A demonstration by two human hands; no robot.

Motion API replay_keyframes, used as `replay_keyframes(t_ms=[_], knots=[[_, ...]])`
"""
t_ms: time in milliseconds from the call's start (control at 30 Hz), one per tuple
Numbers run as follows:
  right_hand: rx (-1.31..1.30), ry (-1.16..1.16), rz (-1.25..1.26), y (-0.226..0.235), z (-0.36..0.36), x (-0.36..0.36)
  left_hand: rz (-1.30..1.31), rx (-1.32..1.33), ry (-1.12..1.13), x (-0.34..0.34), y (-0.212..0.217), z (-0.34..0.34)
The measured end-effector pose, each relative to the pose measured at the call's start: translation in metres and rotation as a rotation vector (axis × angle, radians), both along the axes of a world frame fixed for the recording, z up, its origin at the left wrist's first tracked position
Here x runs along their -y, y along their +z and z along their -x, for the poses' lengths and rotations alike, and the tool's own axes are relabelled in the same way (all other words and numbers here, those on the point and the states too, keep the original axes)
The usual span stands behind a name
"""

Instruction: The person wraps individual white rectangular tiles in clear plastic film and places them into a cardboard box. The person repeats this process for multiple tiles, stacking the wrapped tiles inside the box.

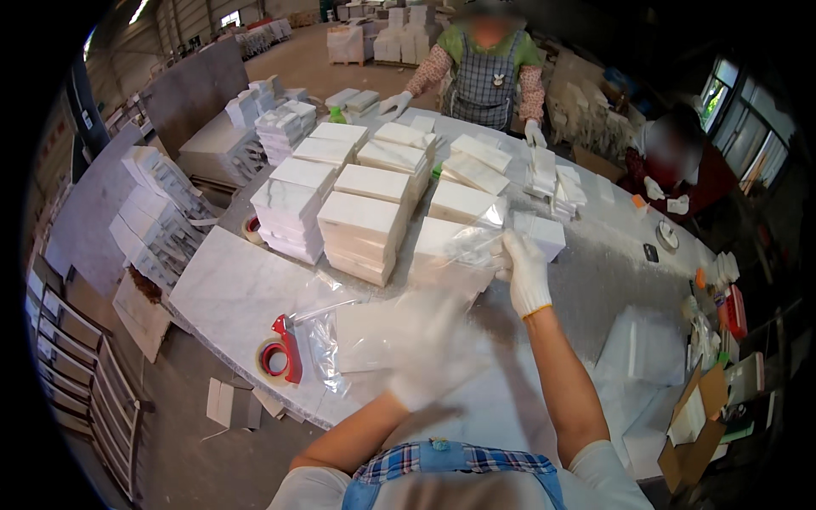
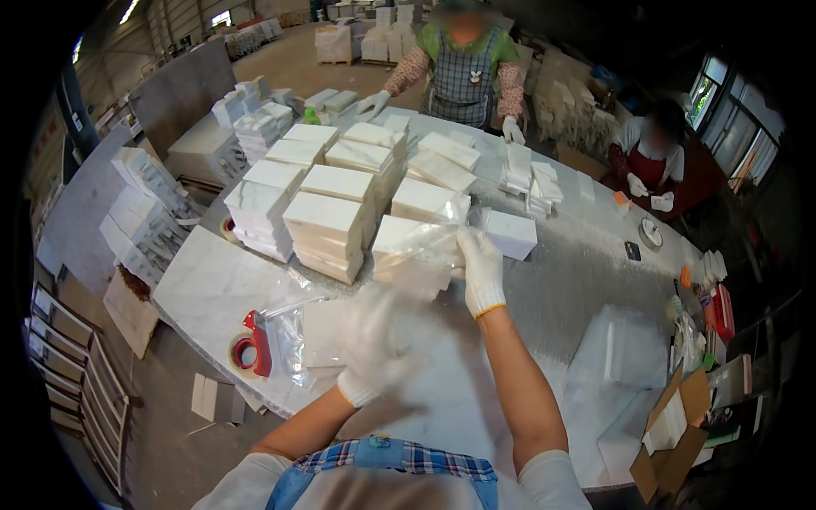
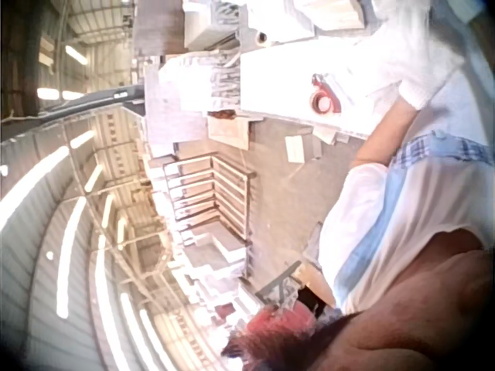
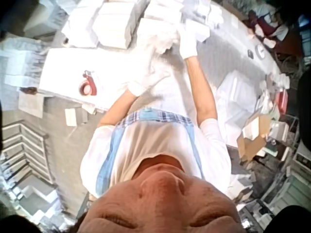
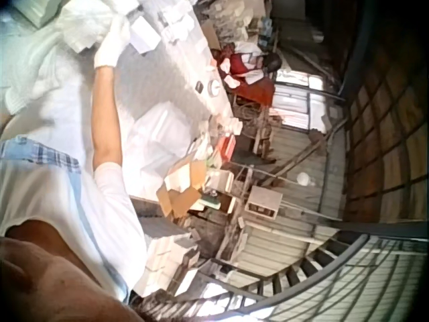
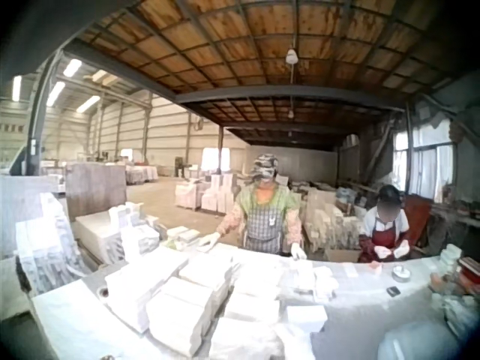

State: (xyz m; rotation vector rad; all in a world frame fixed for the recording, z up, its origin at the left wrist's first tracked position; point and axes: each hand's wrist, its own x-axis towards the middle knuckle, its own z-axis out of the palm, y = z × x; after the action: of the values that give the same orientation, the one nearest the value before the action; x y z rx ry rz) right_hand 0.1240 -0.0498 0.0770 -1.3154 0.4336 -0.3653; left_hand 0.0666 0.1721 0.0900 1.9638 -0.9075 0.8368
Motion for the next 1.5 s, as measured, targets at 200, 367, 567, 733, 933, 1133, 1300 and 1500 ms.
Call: replay_keyframes(t_ms=[200,367,567,733,933,1133,1300,1500], knots=[[0.022,-0.05,-0.064,0.006,0.022,-0.011,-0.265,-0.126,0.207,-0.002,-0.054,-0.005],[0.037,-0.085,-0.154,0.007,0.044,-0.005,-0.2,0.183,0.075,-0.032,-0.041,0.0],[-0.003,-0.096,-0.143,-0.004,0.059,0.004,-0.442,0.197,0.033,-0.057,-0.04,0.026],[-0.077,-0.072,0.064,-0.031,0.066,0.005,-0.685,0.007,-0.113,-0.056,-0.063,0.08],[-0.13,0.05,0.135,-0.083,0.087,0.0,-1.162,-0.227,0.054,-0.036,-0.108,0.161],[-0.149,0.059,0.107,-0.135,0.119,0.018,-0.927,-0.465,0.042,-0.03,-0.134,0.211],[-0.167,0.166,0.311,-0.172,0.126,0.023,-0.873,-0.75,0.116,-0.005,-0.139,0.245],[-0.135,0.254,0.341,-0.183,0.149,0.019,-1.173,-0.837,-0.098,0.02,-0.153,0.275]])
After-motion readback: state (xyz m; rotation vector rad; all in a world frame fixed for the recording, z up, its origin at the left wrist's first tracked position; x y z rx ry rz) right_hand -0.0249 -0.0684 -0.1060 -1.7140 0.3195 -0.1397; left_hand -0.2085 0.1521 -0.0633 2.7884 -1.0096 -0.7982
